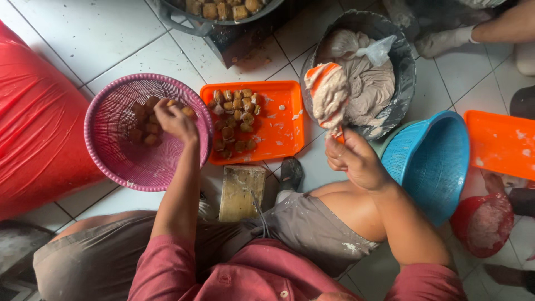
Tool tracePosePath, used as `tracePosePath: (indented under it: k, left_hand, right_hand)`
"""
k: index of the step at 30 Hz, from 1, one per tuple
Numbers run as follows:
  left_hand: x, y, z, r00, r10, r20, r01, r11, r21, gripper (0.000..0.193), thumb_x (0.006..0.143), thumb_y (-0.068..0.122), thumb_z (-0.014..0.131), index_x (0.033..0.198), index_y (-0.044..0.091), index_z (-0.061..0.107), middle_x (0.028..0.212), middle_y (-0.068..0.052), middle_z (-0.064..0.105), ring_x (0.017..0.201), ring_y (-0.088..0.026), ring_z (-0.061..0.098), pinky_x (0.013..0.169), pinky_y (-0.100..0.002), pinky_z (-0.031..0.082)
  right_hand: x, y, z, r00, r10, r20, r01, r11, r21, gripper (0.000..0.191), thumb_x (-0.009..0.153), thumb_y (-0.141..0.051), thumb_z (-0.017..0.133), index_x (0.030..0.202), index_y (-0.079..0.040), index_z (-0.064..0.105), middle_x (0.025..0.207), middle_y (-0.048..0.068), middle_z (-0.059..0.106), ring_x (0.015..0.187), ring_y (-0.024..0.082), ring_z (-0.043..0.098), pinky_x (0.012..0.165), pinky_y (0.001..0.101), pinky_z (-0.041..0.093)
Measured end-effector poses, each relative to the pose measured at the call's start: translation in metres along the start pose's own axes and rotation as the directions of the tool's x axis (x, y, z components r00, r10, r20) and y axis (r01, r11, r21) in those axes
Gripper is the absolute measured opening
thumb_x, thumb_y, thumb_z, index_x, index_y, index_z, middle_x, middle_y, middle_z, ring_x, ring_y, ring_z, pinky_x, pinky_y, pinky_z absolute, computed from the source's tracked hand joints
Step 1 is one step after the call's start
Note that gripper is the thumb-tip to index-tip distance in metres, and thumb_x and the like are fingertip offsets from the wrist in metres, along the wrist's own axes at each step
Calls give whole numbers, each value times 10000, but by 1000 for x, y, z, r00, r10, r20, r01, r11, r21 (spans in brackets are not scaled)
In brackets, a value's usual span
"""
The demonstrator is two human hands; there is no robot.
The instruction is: The person sits on the floor coating fried tofu cubes with batter. They hold a spatula loaded with batter, pick tofu pieces one at a time from a pink basket, spread batter over each piece by hand and with the spatula, and place the coated pieces onto an orange tray, then transfer the finished pieces into a blue basket.
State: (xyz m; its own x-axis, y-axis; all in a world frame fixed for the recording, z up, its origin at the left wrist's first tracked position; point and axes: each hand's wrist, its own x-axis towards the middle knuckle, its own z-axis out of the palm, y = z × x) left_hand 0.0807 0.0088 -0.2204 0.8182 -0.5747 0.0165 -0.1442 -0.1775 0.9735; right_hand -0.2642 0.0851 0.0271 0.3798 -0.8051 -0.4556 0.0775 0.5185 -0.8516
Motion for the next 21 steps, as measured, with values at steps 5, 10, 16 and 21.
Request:
tracePosePath:
  k: [5, 10, 16, 21]
  left_hand:
    - [-103, 112, 35, 805, 75, 589, 152, 933, -327, 185, 1004, 65, 652, 1186, 41, 677, 956, -65, 697, 818, -147, 701, 683, -284, 563]
    - [-177, 179, -1, 568, 162, 807, 451, 759, -470, 431, 958, -9, 689, 1365, 7, 547, 1102, -70, 682, 1042, -133, 643, 906, -296, 577]
    - [-159, 191, -19, 395, 199, 897, 596, 687, -415, 544, 930, 1, 701, 1429, 10, 485, 1098, -82, 702, 1018, -132, 653, 915, -298, 572]
    - [-149, 188, -25, 159, 242, 957, 813, 517, -266, 490, 982, 36, 649, 1450, -7, 512, 1156, -54, 650, 1066, -120, 626, 960, -280, 530]
  right_hand:
    - [12, 9, 22, 981, -169, -94, 126, 927, -354, 250, 969, -136, 745, 974, -80, 501, 775, -70, 423, 675, 21, 373, 580, 197, 326]
    - [17, 2, 32, 939, -324, -114, 279, 913, -298, 321, 903, -97, 778, 1037, -93, 485, 893, -54, 524, 803, 7, 491, 667, 184, 419]
    - [12, -5, 24, 899, -415, -136, 353, 874, -336, 173, 1010, -166, 695, 1048, -54, 569, 880, -13, 589, 758, 20, 497, 669, 192, 397]
    - [7, 0, 18, 913, -369, -171, 320, 911, -259, 189, 1011, -222, 678, 1068, -58, 603, 787, -51, 526, 622, 13, 428, 549, 189, 333]
